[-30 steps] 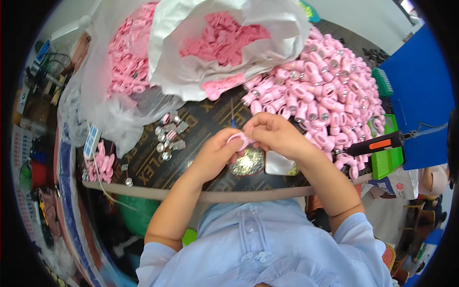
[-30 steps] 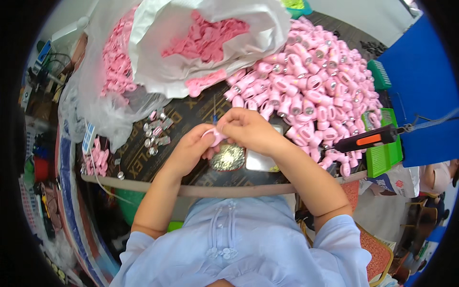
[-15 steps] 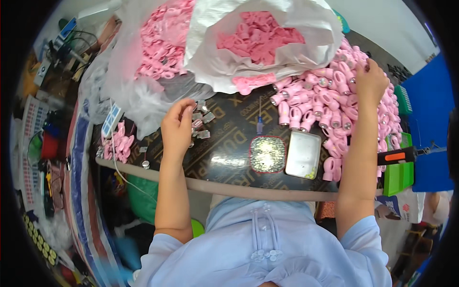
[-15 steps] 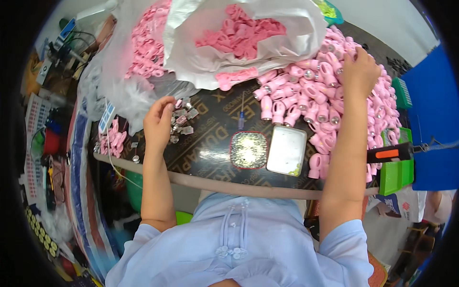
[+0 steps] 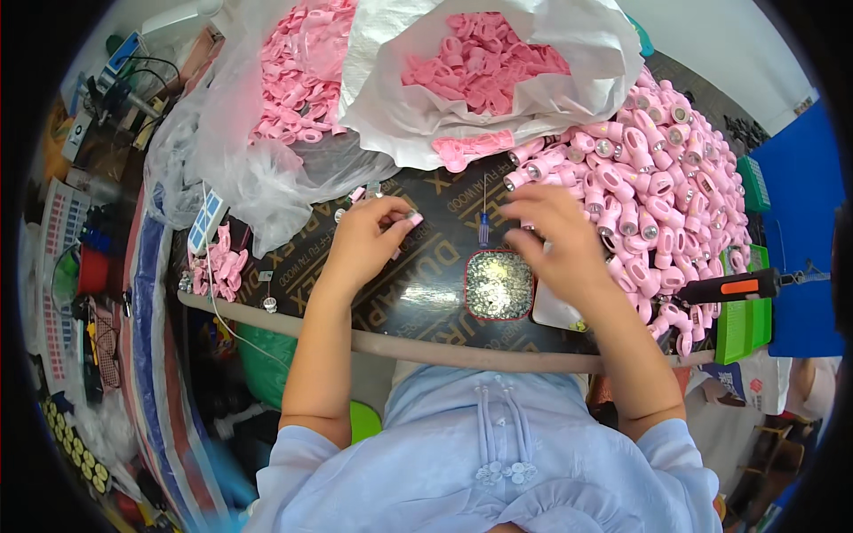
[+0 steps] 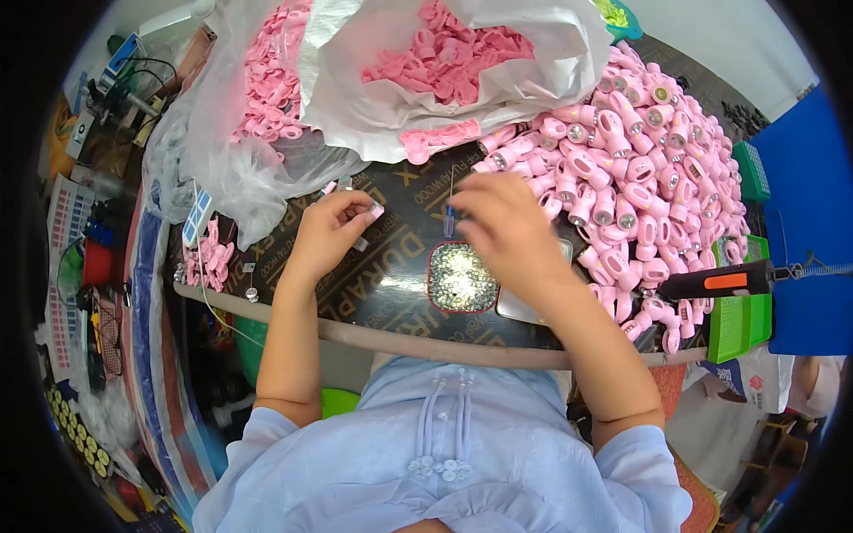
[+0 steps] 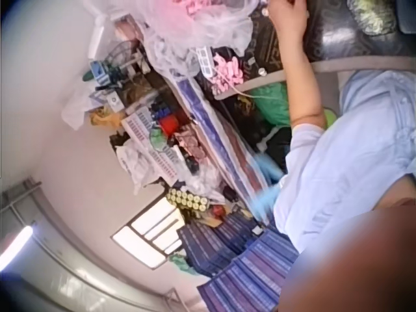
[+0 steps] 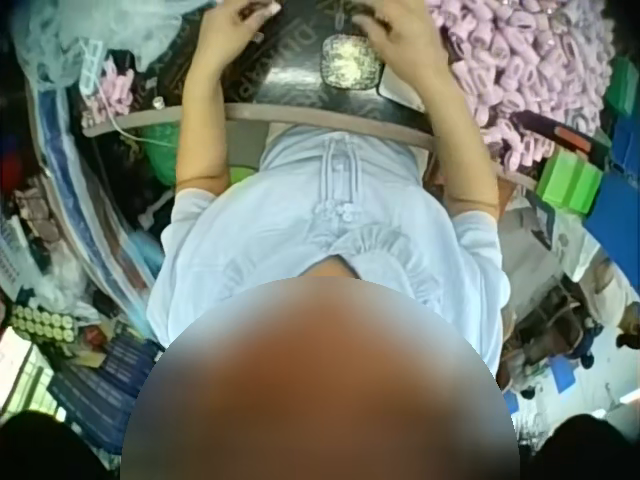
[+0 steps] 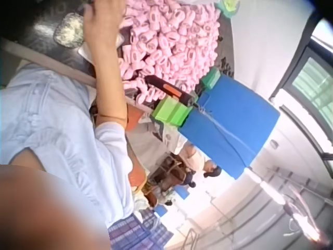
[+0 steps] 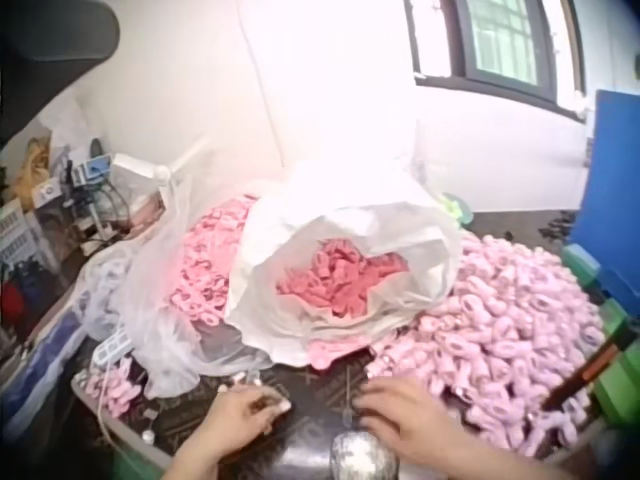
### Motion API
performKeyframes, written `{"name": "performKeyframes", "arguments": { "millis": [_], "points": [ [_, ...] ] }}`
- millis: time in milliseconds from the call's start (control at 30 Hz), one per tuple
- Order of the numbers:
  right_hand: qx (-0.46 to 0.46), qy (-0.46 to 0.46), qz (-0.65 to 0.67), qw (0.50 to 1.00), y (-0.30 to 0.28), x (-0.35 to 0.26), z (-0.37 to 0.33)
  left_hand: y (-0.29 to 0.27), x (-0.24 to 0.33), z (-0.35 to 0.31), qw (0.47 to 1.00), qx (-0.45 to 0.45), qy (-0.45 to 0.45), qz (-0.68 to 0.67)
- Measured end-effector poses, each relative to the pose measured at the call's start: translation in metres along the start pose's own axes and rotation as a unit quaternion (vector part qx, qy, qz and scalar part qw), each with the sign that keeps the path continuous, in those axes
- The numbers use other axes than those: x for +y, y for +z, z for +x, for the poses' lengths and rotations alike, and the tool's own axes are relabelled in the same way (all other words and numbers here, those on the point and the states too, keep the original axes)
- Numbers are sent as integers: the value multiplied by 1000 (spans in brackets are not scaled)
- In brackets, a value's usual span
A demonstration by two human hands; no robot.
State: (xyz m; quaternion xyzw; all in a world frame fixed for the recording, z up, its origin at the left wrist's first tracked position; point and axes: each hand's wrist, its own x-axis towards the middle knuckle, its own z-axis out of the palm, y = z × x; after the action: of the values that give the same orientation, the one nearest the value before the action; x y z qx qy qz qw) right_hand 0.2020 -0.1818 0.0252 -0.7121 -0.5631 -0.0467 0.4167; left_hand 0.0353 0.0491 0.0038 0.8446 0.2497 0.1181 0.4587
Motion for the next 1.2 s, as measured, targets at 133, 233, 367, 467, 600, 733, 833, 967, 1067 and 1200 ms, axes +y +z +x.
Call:
{"name": "performKeyframes", "arguments": {
  "millis": [133, 233, 367, 467, 600, 733, 833, 967, 1067, 1200],
  "points": [
    [-36, -84, 48, 995, 35, -22, 7, 16, 10, -4, 960, -137, -14, -244],
    [-59, -110, 5, 992, 54, -12, 4, 25, 16, -2, 963, -166, -27, -209],
    [-50, -52, -33, 997, 53, -6, 2, 27, 4, 6, 924, -192, -43, -327],
    [-40, -9, 4, 999, 48, -5, 5, 29, -1, 6, 936, -139, 3, -323],
    [9, 24, 10, 1000, 34, -3, 12, 22, -4, 15, 976, -13, 7, -216],
    [59, 145, 83, 984, 21, 4, 10, 5, 18, 34, 981, 155, 114, 33],
    [107, 292, 253, 916, 13, 18, -8, -33, 8, 51, 951, 172, 50, 254],
    [107, 330, 357, 867, 3, 29, -27, -74, -46, 105, 915, 172, -14, 365],
    [75, 355, 584, 726, 13, 14, -25, -91, -121, 162, 920, 207, 42, 329],
    [29, 379, 606, 699, 15, 0, -33, -61, -93, 179, 937, 213, 12, 278]
  ]
}}
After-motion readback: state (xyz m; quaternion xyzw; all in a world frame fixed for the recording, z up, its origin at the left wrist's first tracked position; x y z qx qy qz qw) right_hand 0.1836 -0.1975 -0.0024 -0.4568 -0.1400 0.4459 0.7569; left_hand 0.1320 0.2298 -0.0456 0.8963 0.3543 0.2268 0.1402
